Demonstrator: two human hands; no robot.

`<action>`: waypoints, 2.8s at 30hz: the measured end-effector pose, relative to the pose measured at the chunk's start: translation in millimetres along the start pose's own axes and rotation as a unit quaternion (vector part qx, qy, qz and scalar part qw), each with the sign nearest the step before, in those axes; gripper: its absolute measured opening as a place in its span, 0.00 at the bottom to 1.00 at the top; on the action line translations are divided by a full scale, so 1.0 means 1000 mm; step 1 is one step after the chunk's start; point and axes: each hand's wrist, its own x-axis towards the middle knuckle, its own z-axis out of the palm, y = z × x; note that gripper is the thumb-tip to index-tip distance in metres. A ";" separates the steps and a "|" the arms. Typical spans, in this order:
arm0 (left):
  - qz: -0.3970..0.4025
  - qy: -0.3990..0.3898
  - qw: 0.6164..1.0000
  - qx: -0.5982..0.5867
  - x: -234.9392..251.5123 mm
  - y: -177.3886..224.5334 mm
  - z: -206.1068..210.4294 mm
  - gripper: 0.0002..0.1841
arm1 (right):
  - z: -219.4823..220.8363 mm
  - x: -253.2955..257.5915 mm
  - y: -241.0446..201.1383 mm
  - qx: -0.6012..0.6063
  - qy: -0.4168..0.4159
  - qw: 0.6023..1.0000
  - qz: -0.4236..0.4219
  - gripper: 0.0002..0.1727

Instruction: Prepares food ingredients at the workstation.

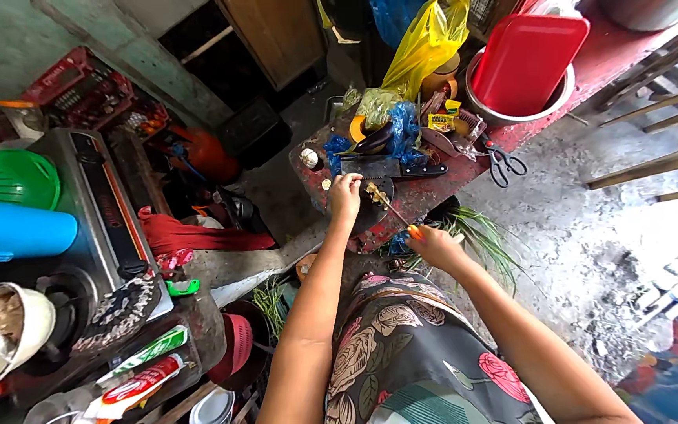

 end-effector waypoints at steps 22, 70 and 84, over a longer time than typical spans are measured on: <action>-0.082 -0.019 0.996 -0.010 -0.026 -0.031 0.000 0.11 | 0.024 0.034 0.009 0.081 -0.017 0.997 -0.010 0.25; 0.203 -0.207 0.930 0.227 0.140 0.155 0.111 0.06 | -0.101 0.078 0.119 0.255 0.360 0.895 -0.059 0.23; 0.127 -0.094 0.969 0.189 0.178 0.175 0.103 0.11 | -0.208 0.126 0.033 0.206 0.311 0.923 -0.088 0.14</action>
